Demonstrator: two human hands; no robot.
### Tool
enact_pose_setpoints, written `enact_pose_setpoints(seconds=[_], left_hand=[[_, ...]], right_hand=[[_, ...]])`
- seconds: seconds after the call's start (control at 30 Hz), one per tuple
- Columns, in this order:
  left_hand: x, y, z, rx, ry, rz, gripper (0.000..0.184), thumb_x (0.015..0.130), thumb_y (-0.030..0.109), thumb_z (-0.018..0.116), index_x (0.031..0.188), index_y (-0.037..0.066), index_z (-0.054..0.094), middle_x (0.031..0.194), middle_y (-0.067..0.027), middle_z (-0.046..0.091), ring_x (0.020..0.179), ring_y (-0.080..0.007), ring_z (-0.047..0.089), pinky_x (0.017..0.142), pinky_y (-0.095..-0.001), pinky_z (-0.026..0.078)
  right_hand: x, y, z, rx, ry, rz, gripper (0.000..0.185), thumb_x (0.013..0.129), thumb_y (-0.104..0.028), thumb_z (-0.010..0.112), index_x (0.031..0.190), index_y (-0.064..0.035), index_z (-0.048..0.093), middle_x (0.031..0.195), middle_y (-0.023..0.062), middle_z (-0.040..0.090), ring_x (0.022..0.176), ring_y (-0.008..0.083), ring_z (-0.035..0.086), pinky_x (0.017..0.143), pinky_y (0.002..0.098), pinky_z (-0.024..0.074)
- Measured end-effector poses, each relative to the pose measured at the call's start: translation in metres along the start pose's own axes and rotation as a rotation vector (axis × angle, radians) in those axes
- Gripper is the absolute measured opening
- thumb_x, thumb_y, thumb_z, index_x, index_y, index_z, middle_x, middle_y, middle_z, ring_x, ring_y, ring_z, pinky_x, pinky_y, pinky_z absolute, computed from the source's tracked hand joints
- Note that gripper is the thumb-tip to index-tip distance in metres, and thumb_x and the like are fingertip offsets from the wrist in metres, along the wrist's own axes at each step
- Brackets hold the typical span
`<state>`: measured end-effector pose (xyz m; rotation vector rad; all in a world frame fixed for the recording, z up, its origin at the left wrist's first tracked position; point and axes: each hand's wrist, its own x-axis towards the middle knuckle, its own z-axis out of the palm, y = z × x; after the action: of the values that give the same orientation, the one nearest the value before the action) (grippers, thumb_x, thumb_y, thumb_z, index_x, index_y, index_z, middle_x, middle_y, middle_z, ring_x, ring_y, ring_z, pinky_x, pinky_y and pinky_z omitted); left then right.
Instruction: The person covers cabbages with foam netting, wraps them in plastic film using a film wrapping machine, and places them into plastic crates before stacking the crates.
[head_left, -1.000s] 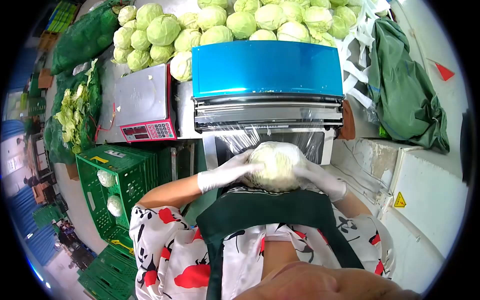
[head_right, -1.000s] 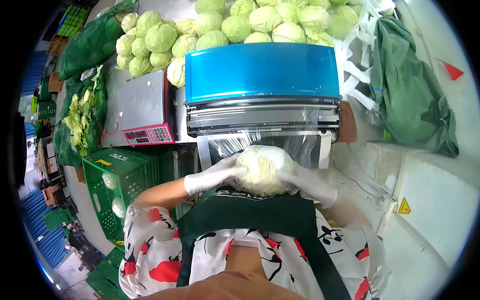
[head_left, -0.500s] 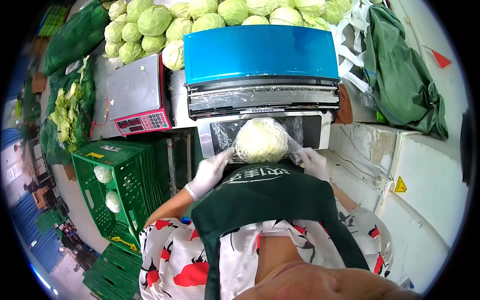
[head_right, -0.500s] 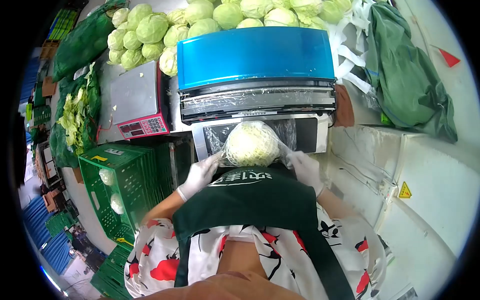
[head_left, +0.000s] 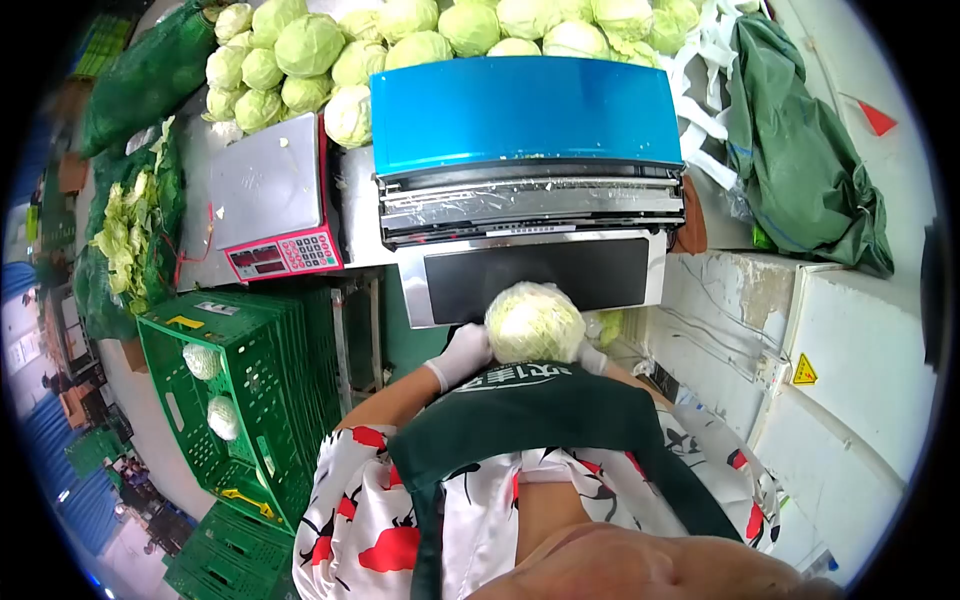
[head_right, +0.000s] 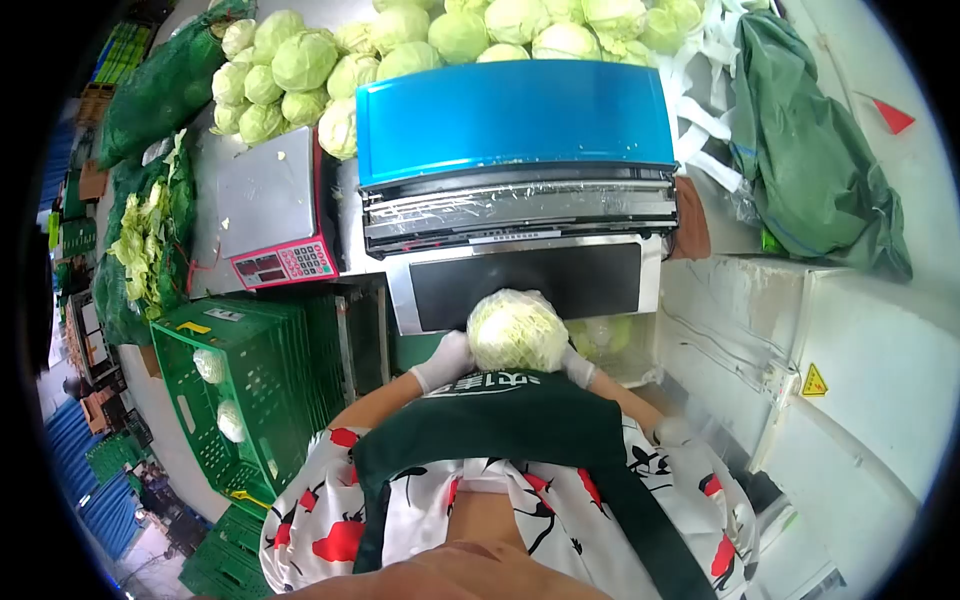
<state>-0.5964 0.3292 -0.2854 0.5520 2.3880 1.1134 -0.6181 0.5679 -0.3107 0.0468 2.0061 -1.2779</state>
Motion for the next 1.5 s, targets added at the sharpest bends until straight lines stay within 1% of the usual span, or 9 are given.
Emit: enact_pose_setpoints(seconds=[0.13,0.3,0.37,0.43,0.57,0.93,1.1,1.23,1.5], left_hand=[[0.016,0.026,-0.066,0.206,0.190,0.133,0.024,0.086,0.020,0.066,0.105,0.006,0.065,0.072,-0.0112,0.068,0.055,-0.0290,0.065,0.055,-0.0381,0.055],[0.070,0.132,-0.172,-1.076,0.651,-0.128,0.057,0.090,0.012,0.072,0.143,0.008,0.051,0.063,0.0093,0.051,0.059,-0.0011,0.045,0.056,-0.0184,0.041],[0.069,0.123,-0.165,-1.011,0.676,0.035,0.069,0.089,0.012,0.074,0.149,0.007,0.042,0.108,-0.0012,0.060,0.087,-0.0063,0.057,0.078,-0.0237,0.049],[0.052,0.097,-0.155,-0.790,0.524,0.149,0.063,0.093,0.027,0.070,0.147,0.006,0.045,0.133,-0.0104,0.057,0.123,-0.0193,0.053,0.109,-0.0343,0.038],[-0.001,0.067,-0.136,-2.273,-0.140,-0.120,0.040,0.101,0.032,0.059,0.131,0.006,0.060,0.128,-0.0090,0.065,0.112,-0.0236,0.065,0.101,-0.0397,0.051],[-0.324,-0.017,-0.248,-0.985,1.682,0.185,0.061,0.101,0.047,0.047,0.146,0.007,0.044,0.144,-0.0112,0.052,0.130,-0.0271,0.052,0.111,-0.0415,0.041],[-0.426,-0.029,-0.252,-0.871,2.100,-0.456,0.061,0.099,0.050,0.053,0.138,0.003,0.054,0.134,-0.0136,0.061,0.122,-0.0251,0.059,0.105,-0.0384,0.044],[-0.437,-0.064,-0.261,-0.088,1.883,-1.146,0.060,0.095,0.040,0.065,0.135,-0.003,0.056,0.135,-0.0190,0.058,0.121,-0.0247,0.057,0.104,-0.0363,0.044],[-0.035,-0.030,-0.420,-0.118,1.327,-0.356,0.052,0.098,0.009,0.060,0.146,-0.002,0.042,0.143,-0.0169,0.050,0.129,-0.0243,0.050,0.111,-0.0357,0.036]], right_hand=[[0.001,-0.057,-0.024,0.526,-0.226,-0.030,0.024,0.094,-0.015,0.061,0.115,-0.0038,0.060,0.108,0.0134,0.065,0.100,0.0226,0.064,0.086,0.0386,0.0489],[-0.003,-0.123,-0.072,0.761,-0.502,-0.040,0.028,0.094,-0.011,0.059,0.121,-0.0010,0.058,0.116,0.0124,0.062,0.108,0.0235,0.061,0.093,0.0379,0.0472],[-0.005,-0.151,-0.073,0.744,-0.510,-0.125,0.030,0.094,-0.009,0.058,0.123,0.0000,0.057,0.119,0.0120,0.061,0.111,0.0238,0.060,0.096,0.0376,0.0465],[-0.007,-0.182,-0.064,0.588,-0.310,-0.350,0.032,0.094,-0.007,0.057,0.125,0.0011,0.056,0.122,0.0116,0.060,0.114,0.0242,0.059,0.098,0.0374,0.0459],[0.001,-0.245,-0.053,0.029,0.573,-0.668,0.037,0.091,0.004,0.048,0.127,0.0038,0.055,0.128,0.0161,0.057,0.126,0.0269,0.050,0.112,0.0380,0.0339],[0.161,-0.287,-0.206,-0.006,0.484,-0.554,0.046,0.096,-0.027,0.066,0.128,0.0050,0.058,0.130,0.0143,0.060,0.121,0.0230,0.055,0.108,0.0339,0.0392],[0.310,-0.301,-0.312,-0.117,0.559,-0.434,0.069,0.092,-0.038,0.068,0.136,0.0106,0.049,0.140,0.0246,0.053,0.128,0.0299,0.051,0.110,0.0378,0.0370],[0.369,-0.300,-0.336,-0.162,0.502,-0.511,0.072,0.090,-0.039,0.071,0.136,0.0114,0.048,0.128,0.0232,0.060,0.118,0.0293,0.057,0.103,0.0372,0.0432],[0.356,-0.366,-0.296,-0.296,0.754,-0.459,0.072,0.079,-0.040,0.080,0.121,0.0126,0.057,0.118,0.0294,0.065,0.114,0.0383,0.062,0.099,0.0379,0.0480]])
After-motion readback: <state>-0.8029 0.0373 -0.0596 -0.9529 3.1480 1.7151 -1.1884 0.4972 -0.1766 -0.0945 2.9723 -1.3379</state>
